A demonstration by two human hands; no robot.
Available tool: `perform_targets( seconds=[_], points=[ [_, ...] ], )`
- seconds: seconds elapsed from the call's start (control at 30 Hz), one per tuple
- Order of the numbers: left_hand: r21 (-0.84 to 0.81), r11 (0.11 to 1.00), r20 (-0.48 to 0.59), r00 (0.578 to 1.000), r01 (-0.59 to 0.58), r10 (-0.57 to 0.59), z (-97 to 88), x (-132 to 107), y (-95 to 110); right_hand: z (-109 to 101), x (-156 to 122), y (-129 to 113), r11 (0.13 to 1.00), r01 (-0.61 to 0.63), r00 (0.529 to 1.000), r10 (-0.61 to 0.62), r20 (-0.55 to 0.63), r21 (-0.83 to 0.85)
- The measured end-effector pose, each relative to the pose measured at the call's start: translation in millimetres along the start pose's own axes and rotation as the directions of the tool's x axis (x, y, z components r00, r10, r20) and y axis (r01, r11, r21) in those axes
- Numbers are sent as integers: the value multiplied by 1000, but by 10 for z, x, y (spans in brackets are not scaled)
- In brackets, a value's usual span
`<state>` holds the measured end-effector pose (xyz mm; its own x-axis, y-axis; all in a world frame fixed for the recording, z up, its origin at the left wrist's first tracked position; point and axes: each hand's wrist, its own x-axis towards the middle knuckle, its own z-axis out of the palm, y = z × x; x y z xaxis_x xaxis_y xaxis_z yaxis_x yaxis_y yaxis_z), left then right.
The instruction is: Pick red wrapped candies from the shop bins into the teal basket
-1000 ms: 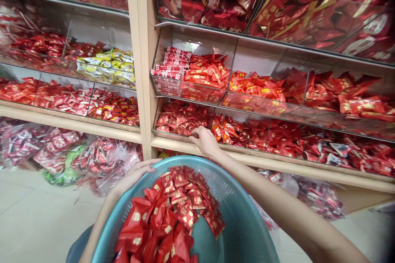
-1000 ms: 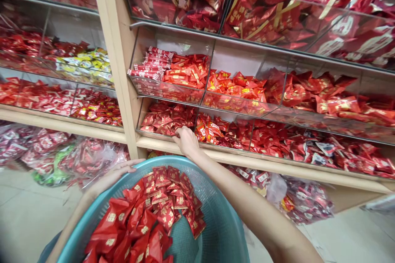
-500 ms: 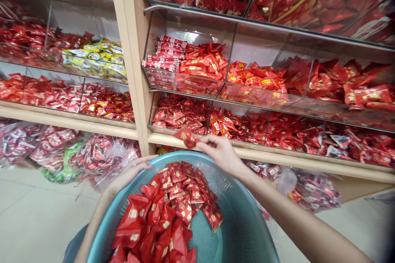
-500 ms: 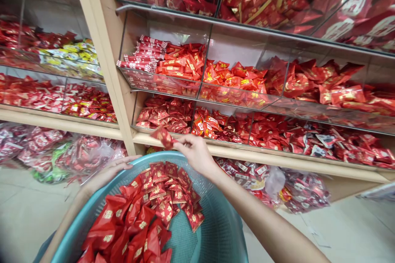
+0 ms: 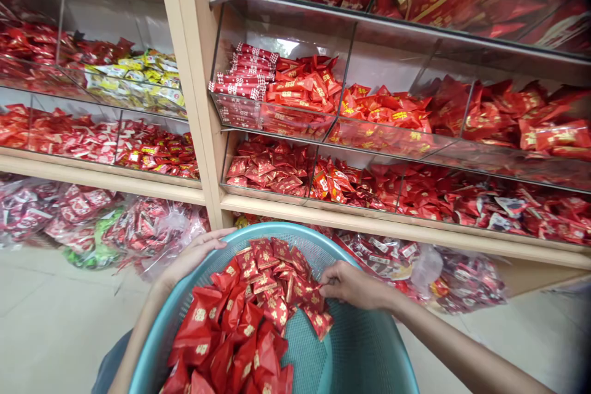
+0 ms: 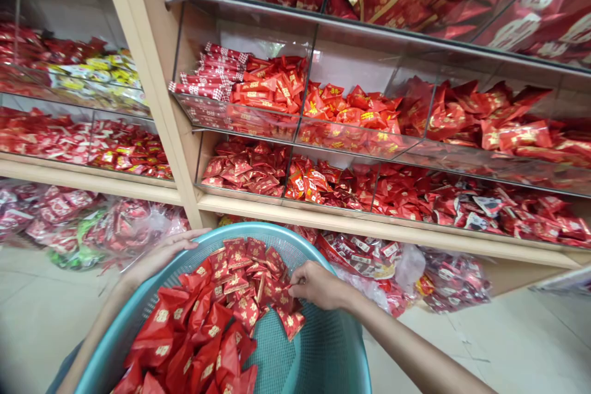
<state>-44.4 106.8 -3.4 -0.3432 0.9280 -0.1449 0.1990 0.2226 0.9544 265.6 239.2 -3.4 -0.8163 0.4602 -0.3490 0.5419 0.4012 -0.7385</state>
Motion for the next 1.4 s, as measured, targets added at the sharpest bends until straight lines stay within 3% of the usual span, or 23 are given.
perform_targets(
  seconds=[0.13,0.3,0.43,0.7,1.13,1.4],
  points=[
    [-14,1000,8,1000,-3,4,-6,1,-25,-47,42,-4,997,-77,990,78,122,-7],
    [-28,1000,-11,1000,-12,12,-4,6,-37,-7,121,53,983,-125,988,136,77,-134],
    [-25,1000,-4,1000,13,-13,-13,8,-39,51,155,76,984,-132,985,143,93,-120],
    [-24,1000,13,1000,12,-12,-6,1,-13,91,147,-32,968,-55,998,48,-35,-244],
    [-4,1000,-6,1000,-5,5,-1,-11,7,170,282,34,923,-134,969,46,-241,-361],
    [-63,998,6,1000,1,-1,24,-32,59,155,181,-5,927,-134,971,52,-235,-349]
  ],
)
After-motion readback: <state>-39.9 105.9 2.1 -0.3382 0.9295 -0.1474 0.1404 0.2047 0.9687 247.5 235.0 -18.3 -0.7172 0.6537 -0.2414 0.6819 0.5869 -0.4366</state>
